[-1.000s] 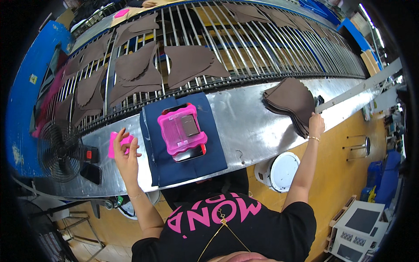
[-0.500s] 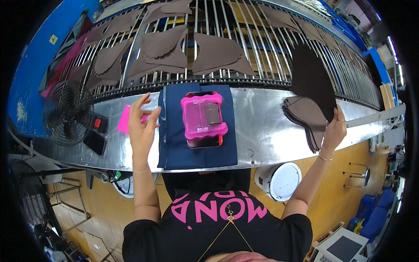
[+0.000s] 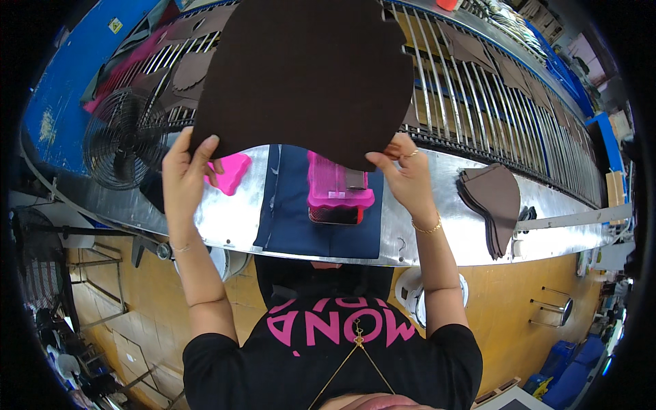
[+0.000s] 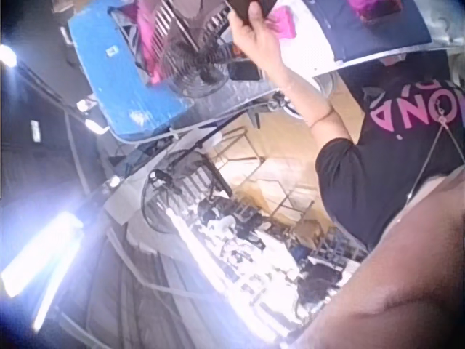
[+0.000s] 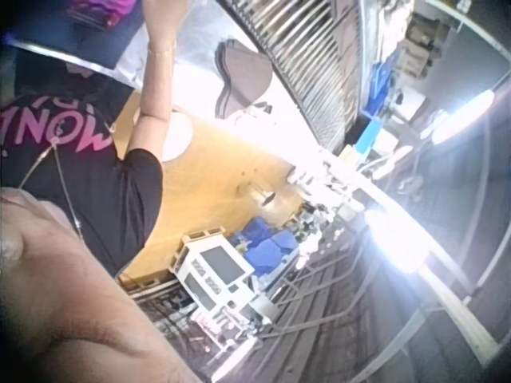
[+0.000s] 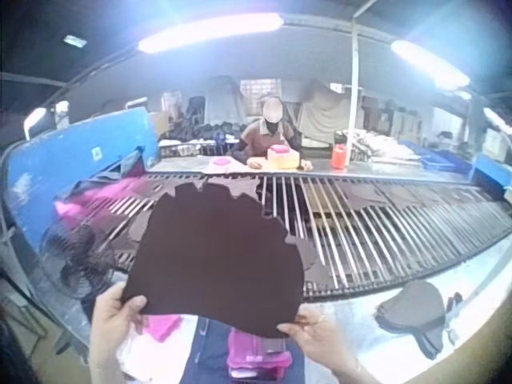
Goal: The person picks up brown fabric pieces from a conveyor belt and places them onto a stack on the table. They briefly walk away to retrieve more pieces from a nearby table and return to continue stacking them.
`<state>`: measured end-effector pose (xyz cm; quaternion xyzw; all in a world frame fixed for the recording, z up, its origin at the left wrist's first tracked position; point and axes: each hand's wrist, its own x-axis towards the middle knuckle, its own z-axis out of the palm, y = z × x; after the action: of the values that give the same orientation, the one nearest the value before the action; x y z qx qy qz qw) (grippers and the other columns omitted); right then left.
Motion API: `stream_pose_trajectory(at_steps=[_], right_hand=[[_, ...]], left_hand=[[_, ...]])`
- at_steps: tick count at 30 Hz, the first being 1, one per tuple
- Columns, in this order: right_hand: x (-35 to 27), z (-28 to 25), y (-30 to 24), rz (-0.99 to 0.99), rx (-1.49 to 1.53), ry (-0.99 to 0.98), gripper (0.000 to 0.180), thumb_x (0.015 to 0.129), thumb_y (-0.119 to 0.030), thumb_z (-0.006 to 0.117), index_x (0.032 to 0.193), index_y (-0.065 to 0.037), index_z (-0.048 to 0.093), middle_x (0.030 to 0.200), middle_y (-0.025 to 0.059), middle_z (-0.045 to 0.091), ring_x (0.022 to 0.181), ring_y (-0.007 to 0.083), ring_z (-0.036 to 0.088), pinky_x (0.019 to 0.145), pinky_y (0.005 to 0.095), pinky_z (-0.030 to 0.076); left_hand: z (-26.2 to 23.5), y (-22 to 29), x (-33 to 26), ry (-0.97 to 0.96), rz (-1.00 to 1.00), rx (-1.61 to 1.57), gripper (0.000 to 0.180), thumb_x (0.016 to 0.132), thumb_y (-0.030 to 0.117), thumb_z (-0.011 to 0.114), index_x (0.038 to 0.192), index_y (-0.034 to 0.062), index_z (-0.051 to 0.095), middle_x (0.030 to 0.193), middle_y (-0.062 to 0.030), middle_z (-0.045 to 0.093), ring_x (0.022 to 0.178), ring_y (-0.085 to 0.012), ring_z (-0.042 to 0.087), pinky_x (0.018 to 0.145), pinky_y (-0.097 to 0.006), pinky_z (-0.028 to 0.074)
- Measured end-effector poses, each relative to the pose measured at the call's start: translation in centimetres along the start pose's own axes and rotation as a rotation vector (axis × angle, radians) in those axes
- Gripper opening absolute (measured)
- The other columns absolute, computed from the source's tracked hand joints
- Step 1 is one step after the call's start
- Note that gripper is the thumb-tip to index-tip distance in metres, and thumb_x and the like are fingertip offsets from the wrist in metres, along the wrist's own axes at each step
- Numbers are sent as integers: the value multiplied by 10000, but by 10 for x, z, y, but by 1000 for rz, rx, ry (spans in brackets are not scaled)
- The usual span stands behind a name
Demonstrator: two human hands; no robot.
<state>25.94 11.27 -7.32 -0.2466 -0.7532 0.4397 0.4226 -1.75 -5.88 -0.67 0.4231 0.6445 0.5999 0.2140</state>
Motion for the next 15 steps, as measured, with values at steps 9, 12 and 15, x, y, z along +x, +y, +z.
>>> stream_pose_trajectory(at_steps=[9, 12, 15], right_hand=[[-10, -3, 15, -141, -282, -100, 177, 754, -33, 708, 924, -78, 688, 741, 75, 669, 851, 248, 568, 851, 368, 446], [-27, -27, 32, -98, -381, -28, 167, 753, -17, 700, 898, -99, 702, 740, 66, 674, 883, 271, 554, 875, 377, 432], [-50, -51, 45, -30, -427, 23, 174, 760, -8, 693, 911, -92, 712, 754, 84, 677, 915, 295, 573, 813, 358, 463]], left_hand=[[-10, -8, -9, -4, -1, 209, 148, 915, 89, 592, 999, -32, 607, 746, -40, 611, 566, -75, 578, 476, -201, 406], [13, -16, -6, -157, -3, 257, 139, 909, 67, 586, 996, -41, 604, 743, -47, 595, 541, -79, 573, 460, -213, 403], [41, -28, 3, -289, 145, 493, 118, 862, 44, 598, 960, -20, 612, 806, -129, 617, 637, -251, 619, 549, -327, 463]])
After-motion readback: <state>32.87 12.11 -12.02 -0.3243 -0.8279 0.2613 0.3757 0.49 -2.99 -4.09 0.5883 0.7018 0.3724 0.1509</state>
